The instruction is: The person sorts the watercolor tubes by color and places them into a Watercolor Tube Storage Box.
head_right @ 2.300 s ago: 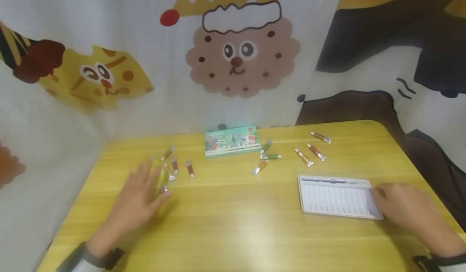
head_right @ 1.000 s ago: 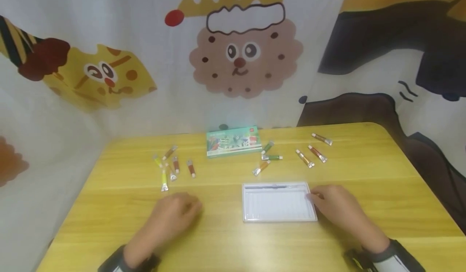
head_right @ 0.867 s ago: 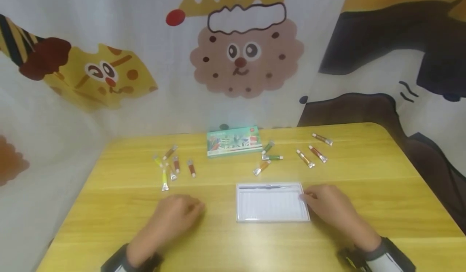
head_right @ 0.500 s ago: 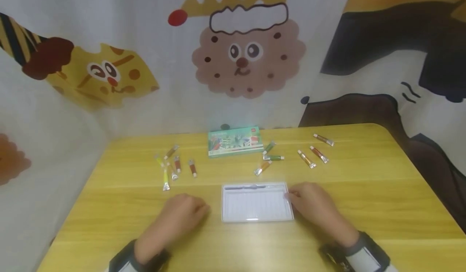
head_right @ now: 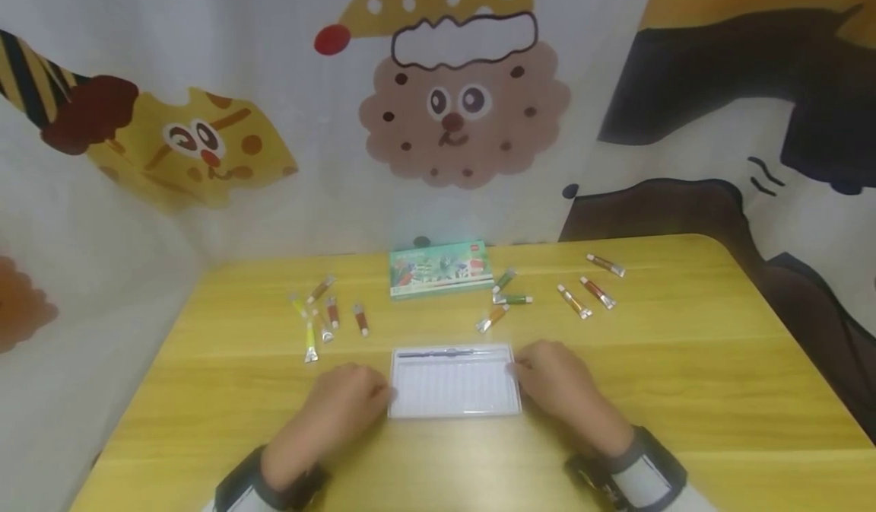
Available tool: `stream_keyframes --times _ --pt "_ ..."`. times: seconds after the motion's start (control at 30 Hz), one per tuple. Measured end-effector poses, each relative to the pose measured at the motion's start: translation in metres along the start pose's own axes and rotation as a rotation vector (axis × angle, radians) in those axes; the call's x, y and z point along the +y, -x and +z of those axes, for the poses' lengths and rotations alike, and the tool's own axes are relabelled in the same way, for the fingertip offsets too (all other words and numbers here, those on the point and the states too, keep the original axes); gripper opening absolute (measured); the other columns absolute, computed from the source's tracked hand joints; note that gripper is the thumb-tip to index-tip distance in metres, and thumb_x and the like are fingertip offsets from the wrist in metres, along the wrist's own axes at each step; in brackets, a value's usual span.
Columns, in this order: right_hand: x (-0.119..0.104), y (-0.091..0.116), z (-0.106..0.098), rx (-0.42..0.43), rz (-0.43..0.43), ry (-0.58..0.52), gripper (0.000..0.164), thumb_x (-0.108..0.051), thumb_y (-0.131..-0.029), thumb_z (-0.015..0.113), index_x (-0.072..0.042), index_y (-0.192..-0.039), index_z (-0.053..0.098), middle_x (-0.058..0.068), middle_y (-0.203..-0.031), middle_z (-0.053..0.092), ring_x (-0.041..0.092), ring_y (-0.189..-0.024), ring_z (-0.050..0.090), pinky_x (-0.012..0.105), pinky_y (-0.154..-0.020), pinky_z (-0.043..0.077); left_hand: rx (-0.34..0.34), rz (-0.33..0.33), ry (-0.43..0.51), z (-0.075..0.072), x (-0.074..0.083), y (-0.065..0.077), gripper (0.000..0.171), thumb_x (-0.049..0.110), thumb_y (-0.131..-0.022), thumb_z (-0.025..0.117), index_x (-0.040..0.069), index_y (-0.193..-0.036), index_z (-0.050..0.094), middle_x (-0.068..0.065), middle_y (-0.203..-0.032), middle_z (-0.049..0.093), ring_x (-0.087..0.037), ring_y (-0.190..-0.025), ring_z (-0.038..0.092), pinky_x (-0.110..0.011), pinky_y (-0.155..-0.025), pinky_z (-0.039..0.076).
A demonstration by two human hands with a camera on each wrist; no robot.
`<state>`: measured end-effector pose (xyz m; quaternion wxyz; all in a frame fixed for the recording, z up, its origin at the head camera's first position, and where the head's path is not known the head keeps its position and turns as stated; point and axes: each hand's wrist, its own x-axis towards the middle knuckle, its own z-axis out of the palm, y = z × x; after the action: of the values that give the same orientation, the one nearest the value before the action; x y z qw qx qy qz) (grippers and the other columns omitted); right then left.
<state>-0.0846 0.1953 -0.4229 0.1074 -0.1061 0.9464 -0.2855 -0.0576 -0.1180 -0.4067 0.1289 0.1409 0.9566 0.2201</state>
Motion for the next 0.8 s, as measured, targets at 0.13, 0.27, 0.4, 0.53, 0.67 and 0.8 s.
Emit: stream_keyframes --times 0.13,0.27,0.4,0.53,0.67,0.8 --pt "-0.005 -0.003 0.003 0.005 0.0 0.006 0.008 -0.01 -0.096 0.075 -0.006 -0.09 0.079 -0.006 -0.062 0.059 0.011 -0.054 0.049 0.025 -0.05 0.035 -0.017 -0.023 -0.005 0.0 -0.003 -0.002 0.035 0.024 -0.099 0.073 0.018 -0.066 0.064 0.005 -0.057 0.049 -0.013 -0.052 0.046 -0.03 -0.051 0.036" --pt "-0.01 -0.005 0.004 0.003 0.013 0.019 0.007 -0.01 -0.095 0.076 -0.005 -0.092 0.08 -0.004 -0.07 0.063 0.011 -0.057 0.049 0.025 -0.052 0.036 -0.017 -0.036 -0.004 -0.001 -0.004 -0.004 0.031 0.023 -0.098 0.076 0.017 -0.068 0.068 0.005 -0.056 0.048 -0.013 -0.052 0.046 -0.03 -0.051 0.035" --pt "-0.013 -0.003 0.004 -0.011 0.039 0.005 0.009 -0.011 -0.095 0.077 -0.003 -0.095 0.08 -0.003 -0.073 0.065 0.012 -0.058 0.049 0.025 -0.053 0.034 -0.015 -0.033 -0.001 -0.002 -0.005 -0.005 0.027 0.022 -0.097 0.076 0.015 -0.072 0.071 0.004 -0.057 0.05 -0.013 -0.052 0.047 -0.03 -0.051 0.036" --pt "-0.014 -0.002 0.003 -0.029 0.065 -0.015 0.012 -0.013 -0.095 0.077 -0.002 -0.099 0.081 -0.002 -0.076 0.066 0.013 -0.059 0.051 0.025 -0.053 0.034 -0.013 -0.031 0.004 -0.005 -0.008 -0.006 0.024 0.023 -0.098 0.075 0.015 -0.075 0.073 0.005 -0.06 0.052 -0.013 -0.055 0.048 -0.03 -0.053 0.037" --pt "-0.014 -0.003 0.003 -0.034 0.06 -0.021 0.014 -0.013 -0.095 0.077 0.0 -0.101 0.08 -0.001 -0.078 0.067 0.013 -0.06 0.051 0.025 -0.053 0.034 0.055 -0.074 0.017 -0.017 -0.021 -0.008 0.021 0.022 -0.099 0.072 0.013 -0.08 0.075 0.003 -0.065 0.057 -0.014 -0.057 0.05 -0.031 -0.054 0.038" --pt "-0.013 -0.004 0.003 -0.032 0.059 -0.012 0.014 -0.013 -0.095 0.077 0.0 -0.1 0.081 -0.001 -0.079 0.068 0.013 -0.059 0.051 0.025 -0.053 0.034 0.165 -0.186 0.027 -0.037 -0.047 -0.012 0.017 0.018 -0.101 0.069 0.006 -0.093 0.077 -0.002 -0.067 0.058 -0.017 -0.055 0.049 -0.031 -0.051 0.037"
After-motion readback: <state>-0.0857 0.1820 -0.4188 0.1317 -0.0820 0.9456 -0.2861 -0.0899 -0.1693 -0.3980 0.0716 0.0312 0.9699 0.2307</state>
